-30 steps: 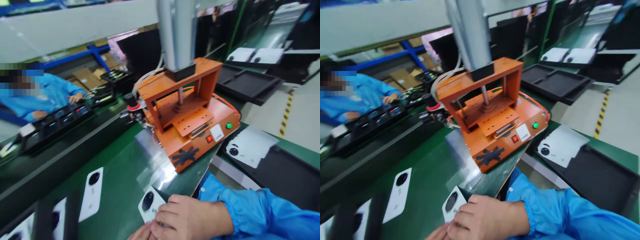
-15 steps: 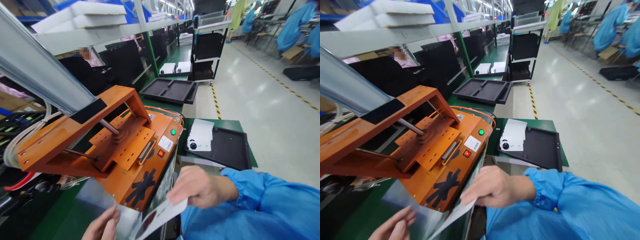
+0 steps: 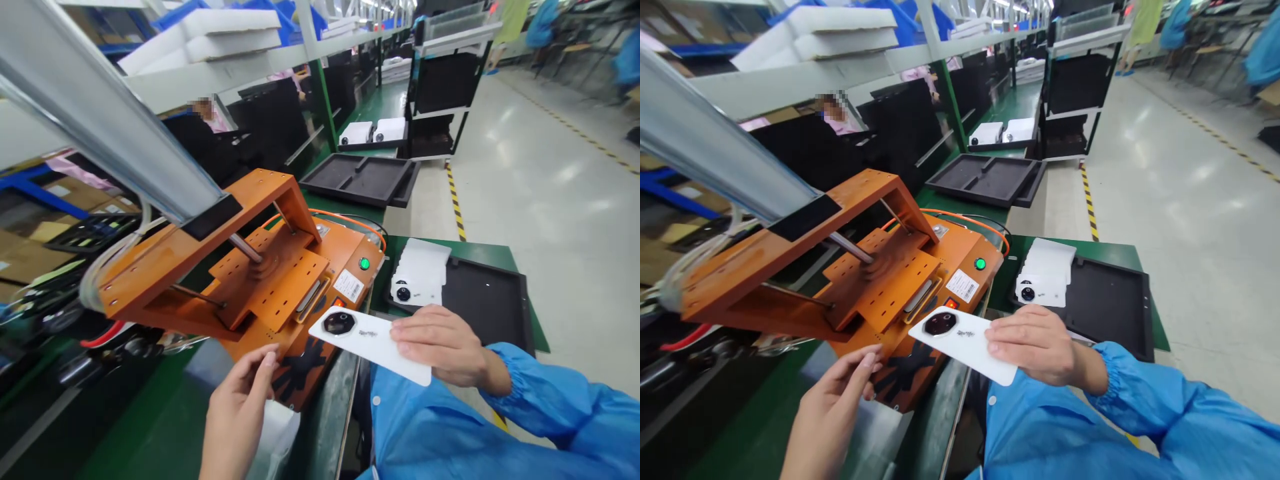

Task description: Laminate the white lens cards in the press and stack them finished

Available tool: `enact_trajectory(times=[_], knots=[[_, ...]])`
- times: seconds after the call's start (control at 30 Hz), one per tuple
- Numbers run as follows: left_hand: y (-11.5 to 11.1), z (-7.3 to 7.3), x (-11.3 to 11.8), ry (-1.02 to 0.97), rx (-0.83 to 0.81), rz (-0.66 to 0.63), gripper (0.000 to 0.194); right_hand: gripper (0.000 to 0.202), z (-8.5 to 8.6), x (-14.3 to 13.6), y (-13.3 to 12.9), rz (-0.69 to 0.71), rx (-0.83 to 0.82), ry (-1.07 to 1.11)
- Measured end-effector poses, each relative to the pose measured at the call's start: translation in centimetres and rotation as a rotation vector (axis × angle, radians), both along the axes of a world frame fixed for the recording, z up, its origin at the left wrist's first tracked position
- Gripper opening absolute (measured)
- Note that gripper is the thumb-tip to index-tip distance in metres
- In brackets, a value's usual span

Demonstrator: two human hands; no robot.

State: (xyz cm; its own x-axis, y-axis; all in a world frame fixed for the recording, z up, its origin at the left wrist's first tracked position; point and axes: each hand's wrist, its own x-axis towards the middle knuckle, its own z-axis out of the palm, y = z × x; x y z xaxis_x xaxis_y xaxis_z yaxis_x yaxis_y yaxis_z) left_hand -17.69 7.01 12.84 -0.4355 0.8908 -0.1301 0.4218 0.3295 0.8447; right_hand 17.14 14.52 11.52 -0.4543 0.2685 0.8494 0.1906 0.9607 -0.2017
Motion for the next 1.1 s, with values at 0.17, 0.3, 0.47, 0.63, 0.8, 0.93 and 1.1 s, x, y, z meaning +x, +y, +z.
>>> enact_trajectory(times=[0.17,0.3,0.47,0.63,0.8,0.93,1.1], knots=[[0.6,0.3,0.9,-0.009,0.035,-0.033,0.058,0.022,0.4,0.6,0.7,-0.063,0.085,-0.066],[2.4,1.4,2.0,-0.164,0.052,0.001,0.062,0.023,0.1,0.8,1.4,-0.105,0.117,-0.087],[5.8,2.1,4.1,-0.443,0.183,0.066,0.055,0.029,-0.7,1.0,2.1,-0.133,0.158,-0.137],[10.8,1.2,6.2,-0.532,0.35,0.208,0.042,0.035,-1.4,-0.1,4.0,-0.156,0.185,-0.15],[12.3,2.0,7.1,-0.546,0.437,0.326,0.028,0.04,-2.1,-3.4,8.3,-0.147,0.242,-0.067],[5.4,2.3,9.1,-0.576,0.365,0.183,0.046,0.037,-2.0,-6.7,11.5,-0.109,0.249,-0.048],[-7.3,-0.1,12.3,-0.336,0.293,0.349,0.056,0.03,-0.6,-11.8,14.4,-0.005,0.277,-0.154]])
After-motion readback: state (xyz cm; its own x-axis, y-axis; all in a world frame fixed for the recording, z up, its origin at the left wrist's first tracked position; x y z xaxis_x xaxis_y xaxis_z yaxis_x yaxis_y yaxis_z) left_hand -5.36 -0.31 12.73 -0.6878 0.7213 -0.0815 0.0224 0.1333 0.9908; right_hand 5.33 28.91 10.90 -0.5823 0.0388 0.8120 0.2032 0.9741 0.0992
